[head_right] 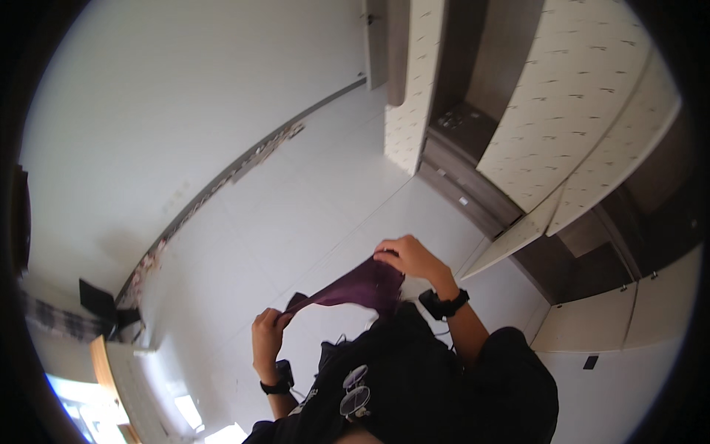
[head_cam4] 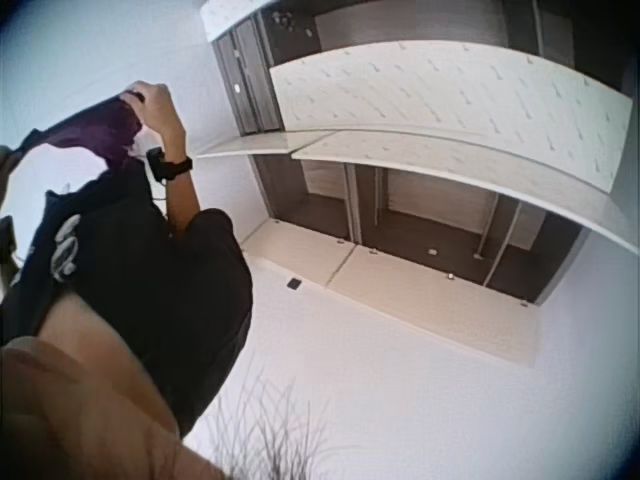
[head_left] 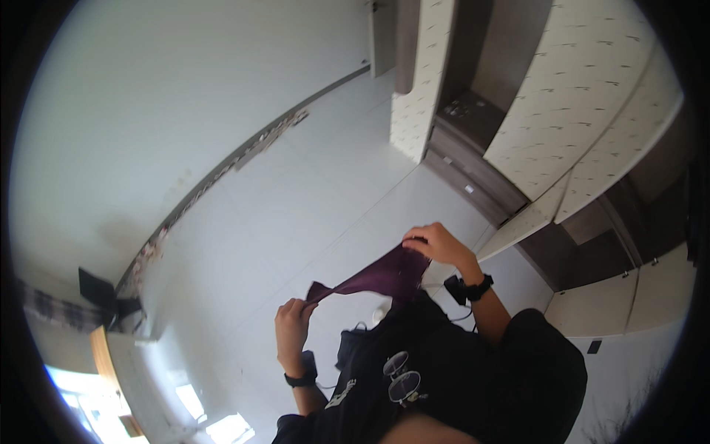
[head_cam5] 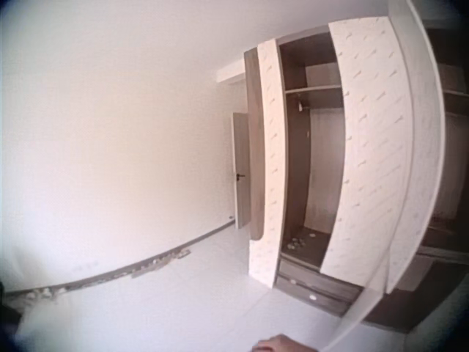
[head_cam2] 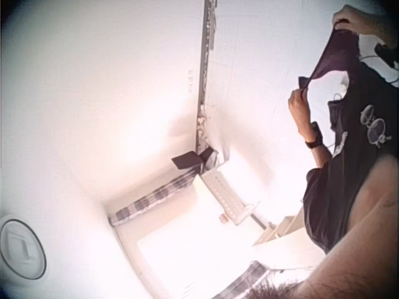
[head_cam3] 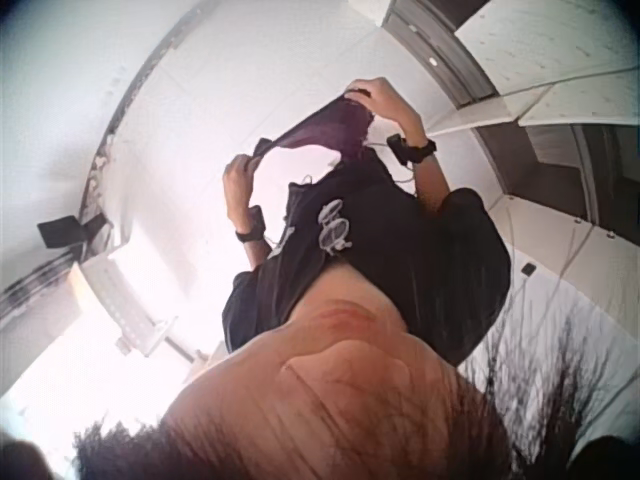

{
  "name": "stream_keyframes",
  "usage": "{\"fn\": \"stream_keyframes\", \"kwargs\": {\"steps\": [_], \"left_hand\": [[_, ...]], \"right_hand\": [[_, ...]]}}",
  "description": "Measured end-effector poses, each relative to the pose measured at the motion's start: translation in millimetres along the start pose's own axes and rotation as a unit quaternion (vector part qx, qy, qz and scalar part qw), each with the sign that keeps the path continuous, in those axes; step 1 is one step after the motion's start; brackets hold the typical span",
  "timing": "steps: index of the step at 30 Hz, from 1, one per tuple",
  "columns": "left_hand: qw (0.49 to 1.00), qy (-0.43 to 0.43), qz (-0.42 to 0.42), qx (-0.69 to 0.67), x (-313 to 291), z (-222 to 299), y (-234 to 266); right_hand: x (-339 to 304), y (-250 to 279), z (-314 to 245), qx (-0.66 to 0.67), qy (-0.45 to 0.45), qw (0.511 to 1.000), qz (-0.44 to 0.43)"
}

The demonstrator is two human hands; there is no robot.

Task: The person wipes the interior and exterior surfaces of a wardrobe using a purple cloth. They open and close multiple cabinet doors and drawers, cleaning the shelves, door panels, and drawer fronts throughout the room.

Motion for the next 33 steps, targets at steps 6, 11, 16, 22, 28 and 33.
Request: {"fn": "stream_keyframes", "kwargs": {"steps": [6, 11, 16, 22, 28, 33], "left_hand": [[0.982, 0.166, -0.087, -0.029, -22.5, -65.5, -2.5], [0.983, 0.18, -0.004, 0.048, -0.4, -69.2, 33.2], [0.983, 0.165, 0.024, 0.081, 51.8, -59.8, 15.5], [0.992, 0.089, -0.062, 0.06, 165.7, -42.5, -68.5], [0.965, -0.078, -0.19, 0.164, 299.1, 63.0, -139.2], [0.961, -0.159, -0.178, 0.138, 359.4, 121.4, -183.9]], "right_hand": [[47.1, -56.3, 3.7, 0.059, -0.012, 0.996, -0.068], [76.4, -85.2, 26.4, 0.073, 0.055, 0.993, -0.068], [112.0, -73.5, 52.1, 0.038, 0.089, 0.995, -0.033], [130.8, 0.4, 115.1, 0.039, -0.012, 0.998, 0.044], [93.0, 111.7, 168.1, -0.038, -0.1, 0.969, 0.223], [65.1, 144.5, 215.2, -0.077, -0.147, 0.935, 0.314]]}}
Point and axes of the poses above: each hand's wrist, its own x-axis towards the middle knuckle, its own y-axis out of the back of the hand, z = x × y, the point moved 7 cm from there along x, towards the middle knuckle, and after that the axes turned 13 degrees about y, right-handed, at the moved point
